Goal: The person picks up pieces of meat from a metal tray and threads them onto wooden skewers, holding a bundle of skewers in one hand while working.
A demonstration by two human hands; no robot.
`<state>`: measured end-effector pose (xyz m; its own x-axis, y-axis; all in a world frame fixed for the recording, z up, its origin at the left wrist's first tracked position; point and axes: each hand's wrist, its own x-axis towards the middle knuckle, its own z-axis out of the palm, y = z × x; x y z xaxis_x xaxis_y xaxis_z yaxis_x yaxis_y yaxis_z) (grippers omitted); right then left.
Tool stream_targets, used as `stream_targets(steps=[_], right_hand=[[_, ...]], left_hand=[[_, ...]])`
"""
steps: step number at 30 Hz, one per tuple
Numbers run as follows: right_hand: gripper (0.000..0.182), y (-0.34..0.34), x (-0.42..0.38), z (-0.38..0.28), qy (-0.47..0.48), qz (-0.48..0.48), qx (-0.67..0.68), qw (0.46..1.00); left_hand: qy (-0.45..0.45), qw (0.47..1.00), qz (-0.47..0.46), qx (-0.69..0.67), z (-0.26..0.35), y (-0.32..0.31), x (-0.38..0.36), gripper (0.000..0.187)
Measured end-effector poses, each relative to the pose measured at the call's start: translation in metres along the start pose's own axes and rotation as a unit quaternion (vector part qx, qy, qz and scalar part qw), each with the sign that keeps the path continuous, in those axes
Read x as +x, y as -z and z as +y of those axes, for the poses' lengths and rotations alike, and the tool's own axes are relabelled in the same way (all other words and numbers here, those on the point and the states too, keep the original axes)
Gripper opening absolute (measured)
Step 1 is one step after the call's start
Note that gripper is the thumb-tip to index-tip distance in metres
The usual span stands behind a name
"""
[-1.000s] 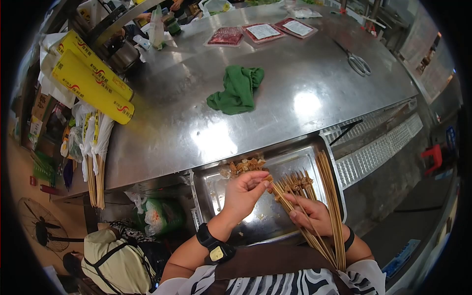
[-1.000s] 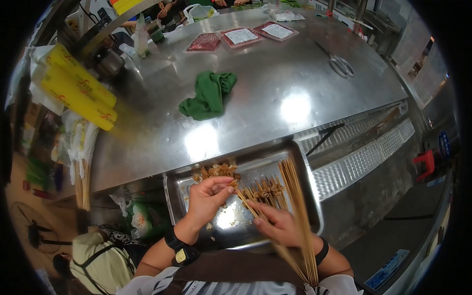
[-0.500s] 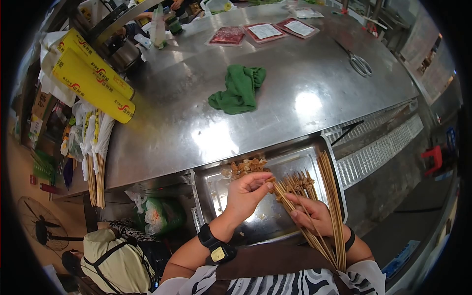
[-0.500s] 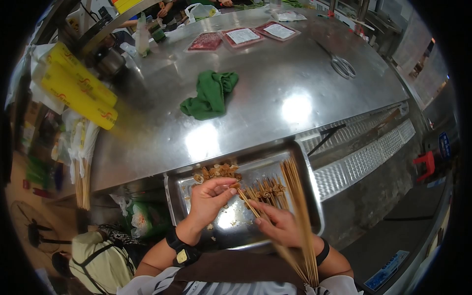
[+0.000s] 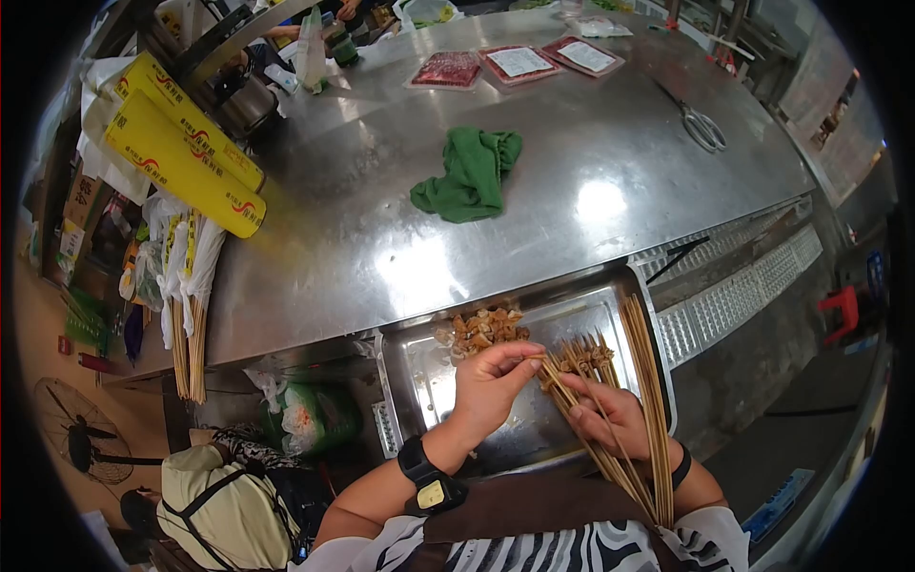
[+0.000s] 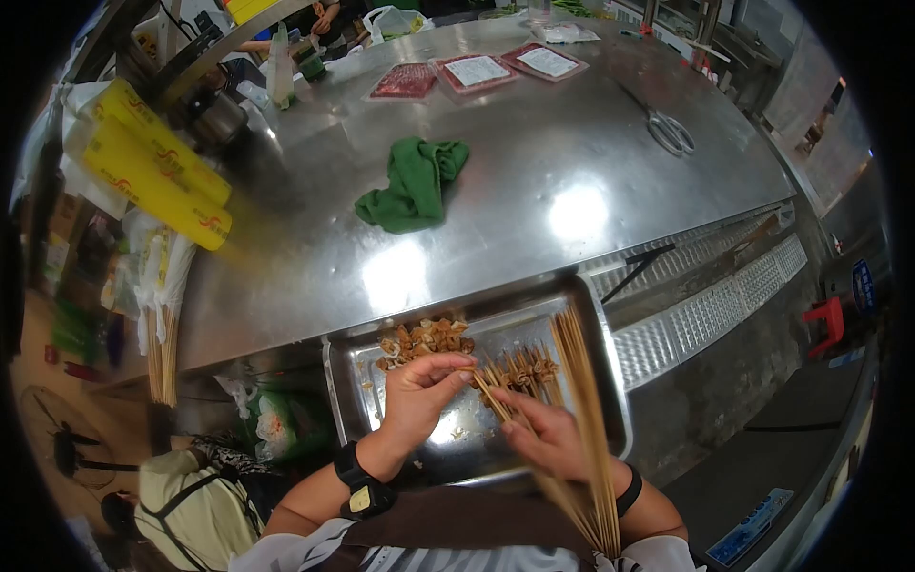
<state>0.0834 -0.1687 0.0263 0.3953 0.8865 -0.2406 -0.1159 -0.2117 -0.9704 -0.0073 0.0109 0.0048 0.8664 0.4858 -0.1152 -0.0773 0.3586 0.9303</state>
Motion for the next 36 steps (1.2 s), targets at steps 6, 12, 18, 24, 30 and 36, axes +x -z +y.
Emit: stream_targets(steps=[6,12,18,24,30,36], right_hand=[[0.044,-0.001,0.000,0.002,0.005,0.005,0.024,1.000],[0.046,0.000,0.000,0.001,0.006,-0.005,0.032,0.999],[0.046,0.001,-0.001,-0.001,0.005,-0.013,0.020,1.000],[0.046,0.001,0.000,-0.004,-0.001,-0.012,0.008,1.000],[0.045,0.001,0.000,-0.003,0.001,-0.013,0.034,0.999],[0.045,0.002,0.001,-0.003,0.007,-0.014,0.031,0.999]], left_hand=[[-0.012,1.000,0.019,-0.003,-0.005,-0.007,-0.004,0.015],[0.001,0.999,0.030,0.012,0.000,-0.014,-0.007,0.012],[0.015,0.996,0.052,-0.068,0.001,-0.014,-0.001,0.011],[0.033,0.998,0.051,-0.029,-0.001,-0.012,0.001,0.016],[0.124,0.973,0.038,-0.192,-0.006,-0.013,-0.001,0.021],[0.178,0.960,0.022,-0.216,-0.002,-0.012,0.000,0.020]])
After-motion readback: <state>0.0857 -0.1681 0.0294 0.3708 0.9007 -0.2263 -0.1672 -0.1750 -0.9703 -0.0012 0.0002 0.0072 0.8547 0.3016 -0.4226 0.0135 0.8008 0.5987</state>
